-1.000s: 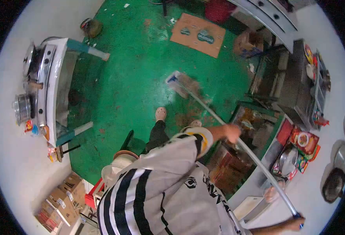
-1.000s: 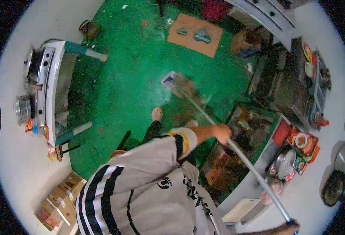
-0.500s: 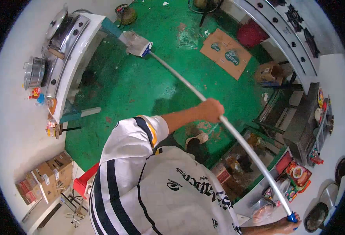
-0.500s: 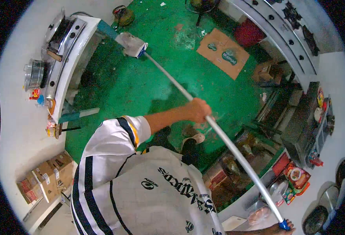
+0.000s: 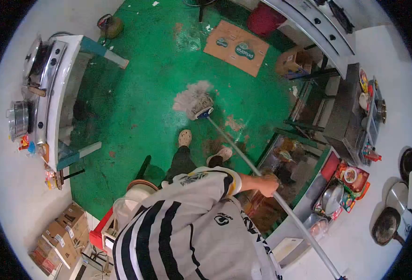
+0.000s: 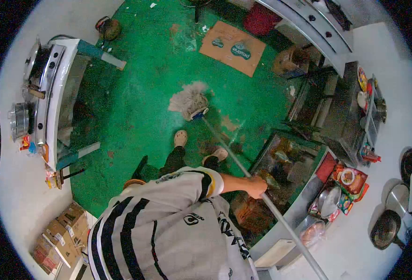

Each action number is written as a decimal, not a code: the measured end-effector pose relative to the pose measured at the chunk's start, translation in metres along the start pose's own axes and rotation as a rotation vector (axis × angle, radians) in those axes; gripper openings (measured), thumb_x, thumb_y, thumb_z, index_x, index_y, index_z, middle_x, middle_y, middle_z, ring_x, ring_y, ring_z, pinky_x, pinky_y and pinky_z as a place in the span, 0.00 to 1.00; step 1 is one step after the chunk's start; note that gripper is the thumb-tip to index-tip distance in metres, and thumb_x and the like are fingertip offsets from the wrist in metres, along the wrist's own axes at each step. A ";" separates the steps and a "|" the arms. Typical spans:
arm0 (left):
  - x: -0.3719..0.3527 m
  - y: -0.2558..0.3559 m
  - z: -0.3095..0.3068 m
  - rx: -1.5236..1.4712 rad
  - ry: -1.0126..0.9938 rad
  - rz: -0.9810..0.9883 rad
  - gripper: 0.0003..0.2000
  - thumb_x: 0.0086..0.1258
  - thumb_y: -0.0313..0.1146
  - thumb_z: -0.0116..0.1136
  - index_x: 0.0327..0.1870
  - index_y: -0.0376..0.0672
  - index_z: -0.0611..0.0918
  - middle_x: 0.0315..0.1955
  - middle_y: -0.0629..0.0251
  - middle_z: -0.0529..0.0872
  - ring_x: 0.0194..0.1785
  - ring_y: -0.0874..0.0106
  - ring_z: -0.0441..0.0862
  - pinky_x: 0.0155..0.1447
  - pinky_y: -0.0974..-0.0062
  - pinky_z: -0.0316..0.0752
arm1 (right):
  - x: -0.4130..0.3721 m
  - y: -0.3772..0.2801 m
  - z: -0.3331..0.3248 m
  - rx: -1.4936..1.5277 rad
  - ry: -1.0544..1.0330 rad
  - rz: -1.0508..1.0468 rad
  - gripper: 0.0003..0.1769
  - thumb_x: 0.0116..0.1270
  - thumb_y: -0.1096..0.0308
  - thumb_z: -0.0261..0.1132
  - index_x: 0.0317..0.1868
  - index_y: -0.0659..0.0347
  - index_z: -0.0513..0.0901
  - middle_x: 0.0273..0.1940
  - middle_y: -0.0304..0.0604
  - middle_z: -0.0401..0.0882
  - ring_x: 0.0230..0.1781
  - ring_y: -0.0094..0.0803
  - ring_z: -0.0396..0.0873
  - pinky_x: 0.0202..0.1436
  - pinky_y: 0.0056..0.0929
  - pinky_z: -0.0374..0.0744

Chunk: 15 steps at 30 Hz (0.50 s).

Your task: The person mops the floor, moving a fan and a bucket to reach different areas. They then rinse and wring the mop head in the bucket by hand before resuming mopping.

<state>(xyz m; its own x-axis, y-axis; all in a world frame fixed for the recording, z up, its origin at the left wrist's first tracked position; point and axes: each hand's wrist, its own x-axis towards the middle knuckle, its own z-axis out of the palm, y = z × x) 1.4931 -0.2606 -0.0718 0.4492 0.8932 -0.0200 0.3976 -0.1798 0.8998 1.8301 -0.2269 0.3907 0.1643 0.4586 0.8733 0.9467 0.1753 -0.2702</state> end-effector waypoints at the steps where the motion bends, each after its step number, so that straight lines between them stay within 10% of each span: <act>1: 0.002 0.000 0.009 0.002 -0.009 -0.012 0.09 0.44 0.35 0.57 0.18 0.37 0.79 0.14 0.54 0.77 0.23 0.55 0.78 0.29 0.58 0.73 | -0.009 -0.028 0.008 0.235 0.050 0.298 0.13 0.51 0.66 0.66 0.35 0.51 0.71 0.23 0.36 0.70 0.22 0.30 0.71 0.27 0.35 0.71; 7: -0.070 -0.067 -0.022 0.130 0.066 -0.227 0.09 0.40 0.37 0.54 0.14 0.40 0.78 0.15 0.52 0.77 0.24 0.54 0.78 0.27 0.58 0.73 | -0.072 0.048 0.115 0.010 -0.238 0.298 0.12 0.54 0.63 0.62 0.26 0.65 0.76 0.21 0.42 0.76 0.20 0.30 0.74 0.25 0.32 0.74; 11: -0.186 -0.172 -0.052 0.300 0.226 -0.514 0.12 0.45 0.40 0.56 0.23 0.41 0.81 0.20 0.54 0.79 0.28 0.53 0.78 0.37 0.54 0.72 | -0.199 -0.107 0.189 0.319 -0.263 0.493 0.13 0.56 0.65 0.56 0.20 0.65 0.76 0.17 0.42 0.73 0.15 0.31 0.70 0.19 0.30 0.71; 14: -0.309 -0.221 -0.077 0.392 0.479 -0.974 0.09 0.47 0.35 0.58 0.28 0.42 0.80 0.26 0.54 0.80 0.36 0.54 0.78 0.41 0.54 0.72 | -0.298 -0.205 0.201 0.675 -0.511 0.547 0.10 0.59 0.67 0.59 0.30 0.61 0.66 0.21 0.47 0.73 0.20 0.35 0.72 0.25 0.34 0.77; 15: -0.356 -0.239 -0.084 0.461 0.553 -0.854 0.09 0.46 0.35 0.59 0.28 0.43 0.81 0.26 0.54 0.80 0.36 0.54 0.78 0.43 0.55 0.72 | -0.327 -0.241 0.192 0.942 -0.531 0.632 0.12 0.62 0.67 0.58 0.37 0.60 0.62 0.22 0.47 0.73 0.20 0.37 0.72 0.31 0.39 0.79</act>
<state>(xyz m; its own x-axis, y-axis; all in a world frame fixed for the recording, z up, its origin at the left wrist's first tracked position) 1.1710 -0.5007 -0.2430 -0.4856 0.8363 -0.2547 0.7159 0.5476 0.4331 1.4947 -0.2515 0.0925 0.1779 0.9454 0.2731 0.1408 0.2502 -0.9579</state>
